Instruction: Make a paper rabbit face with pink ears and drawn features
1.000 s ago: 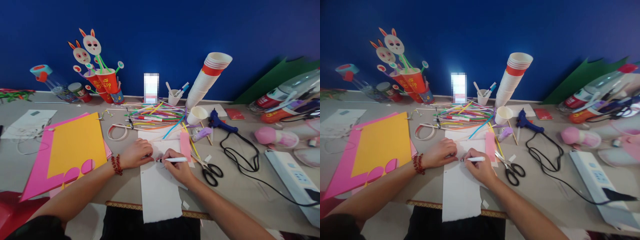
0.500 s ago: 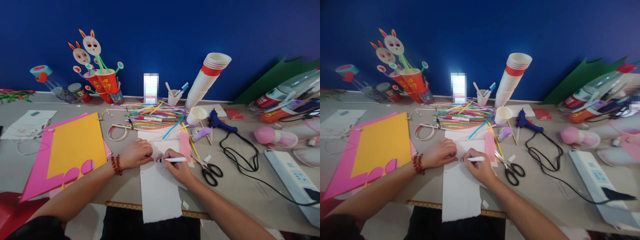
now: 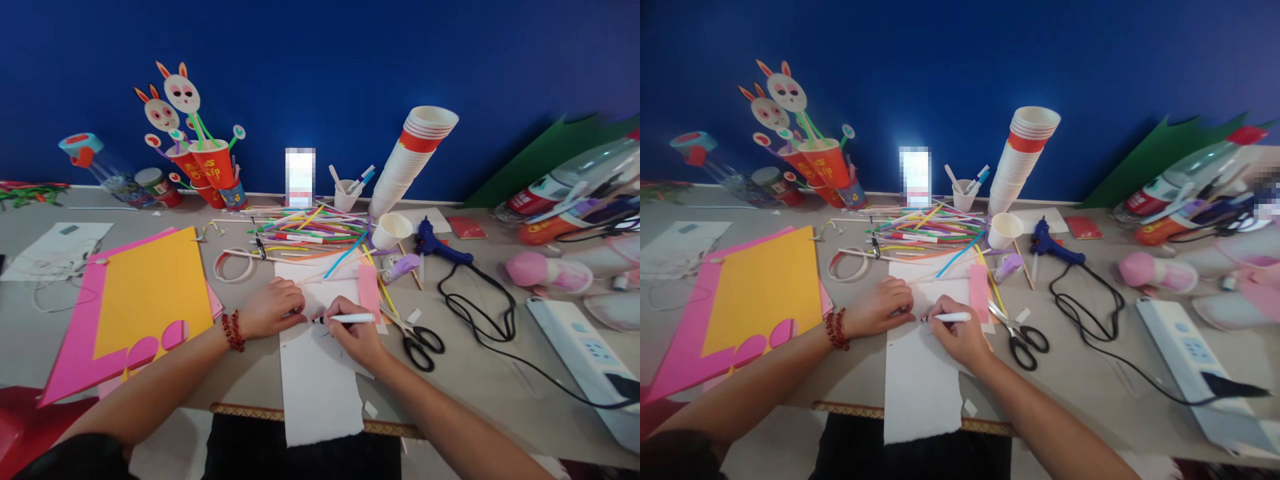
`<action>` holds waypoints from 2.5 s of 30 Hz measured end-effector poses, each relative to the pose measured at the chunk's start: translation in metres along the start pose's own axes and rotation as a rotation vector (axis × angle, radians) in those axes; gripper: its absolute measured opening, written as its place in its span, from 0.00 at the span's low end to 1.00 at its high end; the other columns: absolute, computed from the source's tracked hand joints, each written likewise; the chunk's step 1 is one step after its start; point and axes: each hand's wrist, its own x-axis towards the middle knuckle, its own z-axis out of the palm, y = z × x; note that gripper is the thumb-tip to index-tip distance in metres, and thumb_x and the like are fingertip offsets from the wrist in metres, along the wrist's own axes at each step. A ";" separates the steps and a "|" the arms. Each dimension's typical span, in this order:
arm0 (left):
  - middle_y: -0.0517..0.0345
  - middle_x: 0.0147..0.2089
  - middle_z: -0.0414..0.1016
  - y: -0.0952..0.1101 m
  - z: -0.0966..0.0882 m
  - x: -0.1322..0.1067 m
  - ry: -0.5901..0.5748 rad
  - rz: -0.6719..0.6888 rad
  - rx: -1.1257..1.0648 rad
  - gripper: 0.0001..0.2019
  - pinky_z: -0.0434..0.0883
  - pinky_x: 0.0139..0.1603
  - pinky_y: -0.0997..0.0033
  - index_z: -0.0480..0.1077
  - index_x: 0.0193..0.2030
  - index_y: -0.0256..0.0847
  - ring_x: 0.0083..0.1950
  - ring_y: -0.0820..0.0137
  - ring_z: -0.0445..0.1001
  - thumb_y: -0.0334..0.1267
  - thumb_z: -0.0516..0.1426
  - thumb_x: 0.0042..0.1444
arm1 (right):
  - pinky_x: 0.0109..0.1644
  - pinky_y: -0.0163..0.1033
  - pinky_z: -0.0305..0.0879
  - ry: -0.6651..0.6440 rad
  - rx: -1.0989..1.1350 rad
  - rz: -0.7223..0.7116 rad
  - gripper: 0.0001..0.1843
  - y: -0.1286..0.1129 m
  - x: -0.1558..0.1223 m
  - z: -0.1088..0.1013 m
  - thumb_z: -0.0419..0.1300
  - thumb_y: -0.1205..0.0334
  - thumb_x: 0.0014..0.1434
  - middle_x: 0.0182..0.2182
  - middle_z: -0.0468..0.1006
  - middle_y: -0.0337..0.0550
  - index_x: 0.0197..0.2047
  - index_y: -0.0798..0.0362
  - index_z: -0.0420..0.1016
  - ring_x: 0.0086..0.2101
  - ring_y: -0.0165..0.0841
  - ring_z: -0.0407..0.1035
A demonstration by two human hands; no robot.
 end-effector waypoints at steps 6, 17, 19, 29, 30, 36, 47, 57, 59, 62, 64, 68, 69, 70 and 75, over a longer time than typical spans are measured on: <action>0.58 0.34 0.72 0.004 0.004 0.002 0.020 -0.050 0.023 0.10 0.59 0.42 0.64 0.65 0.34 0.40 0.41 0.65 0.68 0.43 0.54 0.65 | 0.26 0.33 0.53 0.025 0.024 -0.003 0.05 0.002 0.000 0.000 0.56 0.69 0.57 0.25 0.69 0.35 0.30 0.51 0.70 0.23 0.28 0.59; 0.58 0.33 0.72 0.010 0.006 0.006 0.033 -0.082 0.070 0.10 0.58 0.40 0.64 0.65 0.33 0.41 0.39 0.65 0.68 0.42 0.55 0.63 | 0.26 0.33 0.52 -0.022 -0.050 -0.001 0.05 -0.005 0.000 -0.001 0.55 0.69 0.57 0.26 0.72 0.36 0.31 0.51 0.69 0.23 0.27 0.59; 0.58 0.33 0.72 0.010 0.007 0.006 0.041 -0.085 0.072 0.10 0.58 0.40 0.63 0.65 0.33 0.41 0.39 0.65 0.68 0.43 0.55 0.63 | 0.26 0.33 0.52 -0.023 -0.054 -0.001 0.05 -0.004 0.000 -0.001 0.55 0.69 0.58 0.26 0.71 0.36 0.31 0.51 0.69 0.23 0.27 0.59; 0.59 0.31 0.72 0.013 0.007 0.006 0.050 -0.112 0.075 0.12 0.58 0.40 0.62 0.66 0.31 0.41 0.38 0.66 0.68 0.44 0.56 0.62 | 0.24 0.32 0.50 -0.032 -0.114 0.020 0.05 -0.005 0.000 -0.001 0.55 0.68 0.58 0.24 0.68 0.35 0.31 0.52 0.70 0.22 0.27 0.56; 0.59 0.31 0.72 0.013 0.007 0.006 0.049 -0.114 0.075 0.12 0.58 0.40 0.62 0.66 0.31 0.41 0.38 0.66 0.68 0.44 0.56 0.62 | 0.24 0.32 0.51 -0.023 -0.112 0.018 0.05 -0.004 0.000 -0.001 0.55 0.68 0.58 0.24 0.68 0.34 0.31 0.52 0.69 0.22 0.27 0.56; 0.58 0.31 0.72 0.014 0.006 0.006 0.035 -0.121 0.065 0.12 0.58 0.40 0.63 0.66 0.31 0.41 0.38 0.65 0.68 0.44 0.55 0.62 | 0.25 0.32 0.52 -0.003 -0.080 0.004 0.05 -0.003 -0.001 0.000 0.55 0.68 0.58 0.25 0.69 0.35 0.31 0.51 0.69 0.22 0.27 0.57; 0.57 0.32 0.73 0.014 0.006 0.006 0.031 -0.128 0.063 0.12 0.58 0.40 0.63 0.65 0.32 0.41 0.38 0.64 0.68 0.45 0.55 0.63 | 0.25 0.32 0.52 0.001 -0.082 0.003 0.06 -0.005 0.000 -0.001 0.55 0.67 0.59 0.24 0.68 0.35 0.30 0.51 0.69 0.22 0.27 0.57; 0.57 0.32 0.72 0.014 0.006 0.007 0.030 -0.129 0.063 0.12 0.57 0.40 0.63 0.65 0.31 0.41 0.38 0.65 0.68 0.45 0.55 0.63 | 0.24 0.32 0.52 -0.025 -0.125 0.006 0.05 -0.006 0.000 -0.002 0.55 0.67 0.59 0.25 0.69 0.35 0.31 0.51 0.69 0.22 0.27 0.57; 0.57 0.32 0.73 0.014 0.006 0.007 0.029 -0.127 0.065 0.12 0.57 0.40 0.63 0.65 0.31 0.41 0.38 0.64 0.68 0.45 0.55 0.63 | 0.24 0.32 0.51 -0.015 -0.116 0.001 0.06 -0.005 0.000 -0.001 0.55 0.67 0.59 0.24 0.68 0.35 0.31 0.51 0.69 0.21 0.27 0.56; 0.57 0.32 0.73 0.015 0.005 0.007 0.029 -0.125 0.065 0.12 0.57 0.40 0.63 0.65 0.31 0.41 0.38 0.64 0.68 0.45 0.55 0.63 | 0.24 0.32 0.51 -0.026 -0.119 0.006 0.05 -0.006 0.000 -0.001 0.55 0.67 0.59 0.24 0.68 0.35 0.31 0.51 0.69 0.21 0.27 0.56; 0.57 0.32 0.73 0.015 0.005 0.007 0.030 -0.125 0.064 0.12 0.57 0.40 0.63 0.65 0.31 0.41 0.38 0.64 0.68 0.44 0.55 0.63 | 0.24 0.32 0.51 -0.034 -0.130 0.012 0.05 -0.006 0.000 -0.002 0.55 0.67 0.58 0.24 0.69 0.35 0.31 0.51 0.69 0.22 0.27 0.57; 0.57 0.32 0.73 0.014 0.005 0.007 0.026 -0.128 0.060 0.12 0.57 0.40 0.62 0.65 0.31 0.41 0.38 0.64 0.68 0.45 0.55 0.63 | 0.23 0.31 0.50 -0.027 -0.128 0.026 0.05 -0.007 0.001 -0.002 0.56 0.67 0.58 0.23 0.68 0.35 0.31 0.51 0.69 0.21 0.27 0.56; 0.56 0.32 0.73 0.014 0.006 0.007 0.025 -0.128 0.058 0.12 0.57 0.40 0.62 0.65 0.31 0.41 0.38 0.64 0.68 0.45 0.54 0.63 | 0.23 0.31 0.50 -0.023 -0.122 0.025 0.05 -0.007 0.001 -0.002 0.56 0.67 0.58 0.24 0.68 0.35 0.31 0.51 0.69 0.21 0.27 0.56; 0.56 0.32 0.73 0.014 0.006 0.007 0.023 -0.127 0.057 0.12 0.57 0.40 0.62 0.65 0.31 0.41 0.38 0.64 0.68 0.44 0.54 0.63 | 0.23 0.31 0.51 -0.019 -0.117 0.023 0.05 -0.007 0.001 -0.002 0.56 0.67 0.58 0.24 0.68 0.35 0.31 0.51 0.69 0.21 0.27 0.56; 0.57 0.32 0.73 0.014 0.006 0.007 0.027 -0.125 0.064 0.12 0.57 0.40 0.62 0.65 0.31 0.41 0.38 0.64 0.68 0.44 0.55 0.63 | 0.23 0.31 0.50 -0.038 -0.128 0.028 0.05 -0.007 0.001 -0.001 0.56 0.67 0.58 0.24 0.69 0.35 0.31 0.51 0.70 0.21 0.27 0.56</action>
